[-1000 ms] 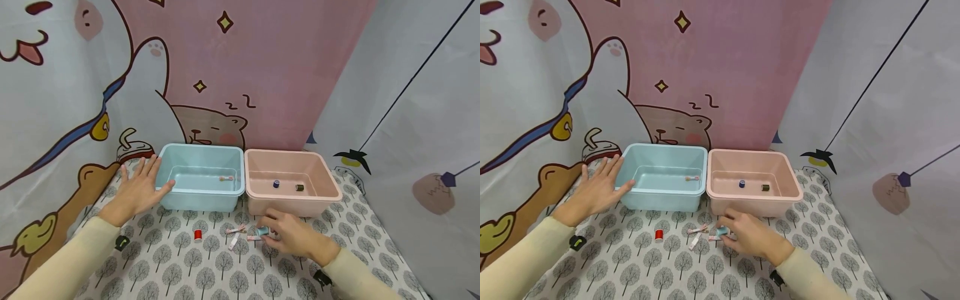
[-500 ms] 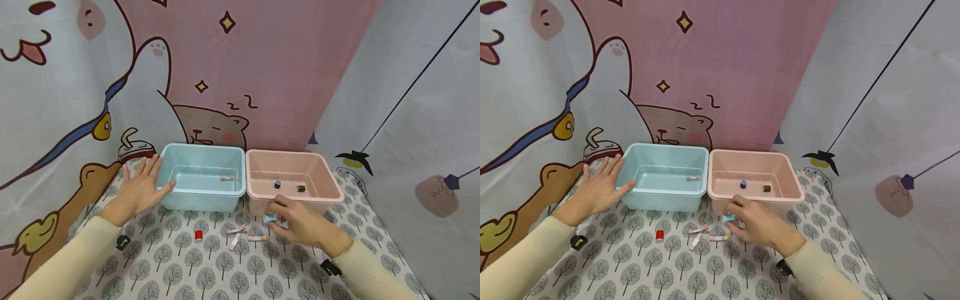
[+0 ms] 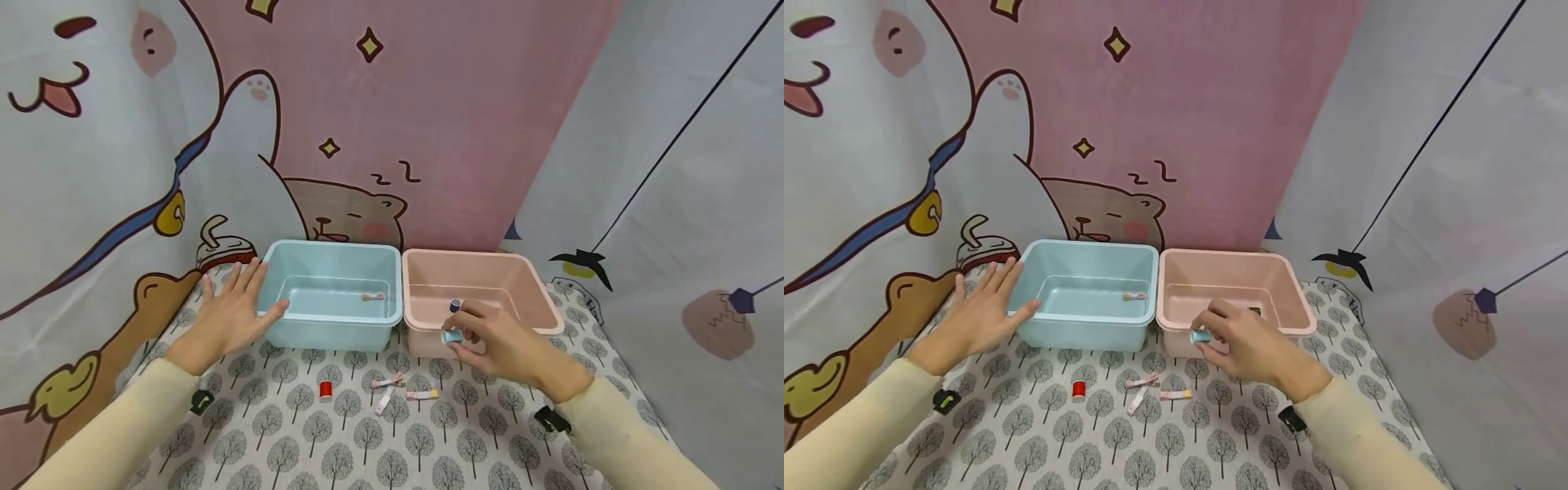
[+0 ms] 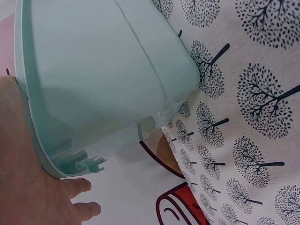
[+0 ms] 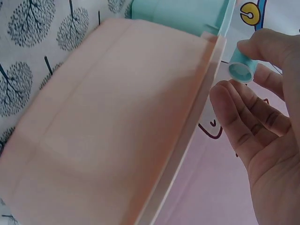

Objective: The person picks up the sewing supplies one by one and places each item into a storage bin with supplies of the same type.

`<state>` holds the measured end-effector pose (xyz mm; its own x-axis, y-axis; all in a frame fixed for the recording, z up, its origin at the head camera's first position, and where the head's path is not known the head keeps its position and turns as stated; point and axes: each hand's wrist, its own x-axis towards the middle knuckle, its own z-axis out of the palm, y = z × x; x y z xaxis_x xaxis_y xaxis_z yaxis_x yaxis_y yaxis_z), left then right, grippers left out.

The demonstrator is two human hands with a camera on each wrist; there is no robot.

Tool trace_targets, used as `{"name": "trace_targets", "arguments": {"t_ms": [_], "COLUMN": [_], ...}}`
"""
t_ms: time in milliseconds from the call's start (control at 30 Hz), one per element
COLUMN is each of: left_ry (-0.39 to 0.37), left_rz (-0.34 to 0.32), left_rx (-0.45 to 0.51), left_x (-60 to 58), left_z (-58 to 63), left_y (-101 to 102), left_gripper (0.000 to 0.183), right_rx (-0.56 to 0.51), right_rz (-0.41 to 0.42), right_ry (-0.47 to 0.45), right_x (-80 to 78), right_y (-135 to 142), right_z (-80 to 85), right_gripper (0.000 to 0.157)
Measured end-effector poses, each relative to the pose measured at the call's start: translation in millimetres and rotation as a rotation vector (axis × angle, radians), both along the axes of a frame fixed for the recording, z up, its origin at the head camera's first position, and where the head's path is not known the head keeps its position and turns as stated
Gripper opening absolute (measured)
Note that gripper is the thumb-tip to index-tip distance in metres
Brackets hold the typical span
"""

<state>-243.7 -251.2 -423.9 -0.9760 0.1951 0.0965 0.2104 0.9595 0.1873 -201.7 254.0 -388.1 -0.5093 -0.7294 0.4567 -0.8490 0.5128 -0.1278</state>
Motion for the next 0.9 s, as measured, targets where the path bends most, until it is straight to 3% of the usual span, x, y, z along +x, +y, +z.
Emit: {"name": "trace_targets", "arguments": {"t_ms": [267,500,900], "left_ry": [0.009,0.013,0.01], "left_rz": [0.001,0.002,0.007], "left_rx": [0.003,0.003,0.007], "left_x": [0.5,0.2,-0.2], "left_z": [-1.5,-2.5,-2.4], "left_y": [-1,-1,0], "left_gripper": [0.109,0.11,0.109], "right_rx": [-0.078,-0.053,0.004], "right_rz": [0.094,0.006,-0.076], "right_ry": [0.081,0.051,0.059], "right_x": [-20.0,-30.8,-57.5], "right_y": [6,17,29], "right_z": [7.0,13.8,32.9], "right_gripper": [0.029,0.027,0.024]}}
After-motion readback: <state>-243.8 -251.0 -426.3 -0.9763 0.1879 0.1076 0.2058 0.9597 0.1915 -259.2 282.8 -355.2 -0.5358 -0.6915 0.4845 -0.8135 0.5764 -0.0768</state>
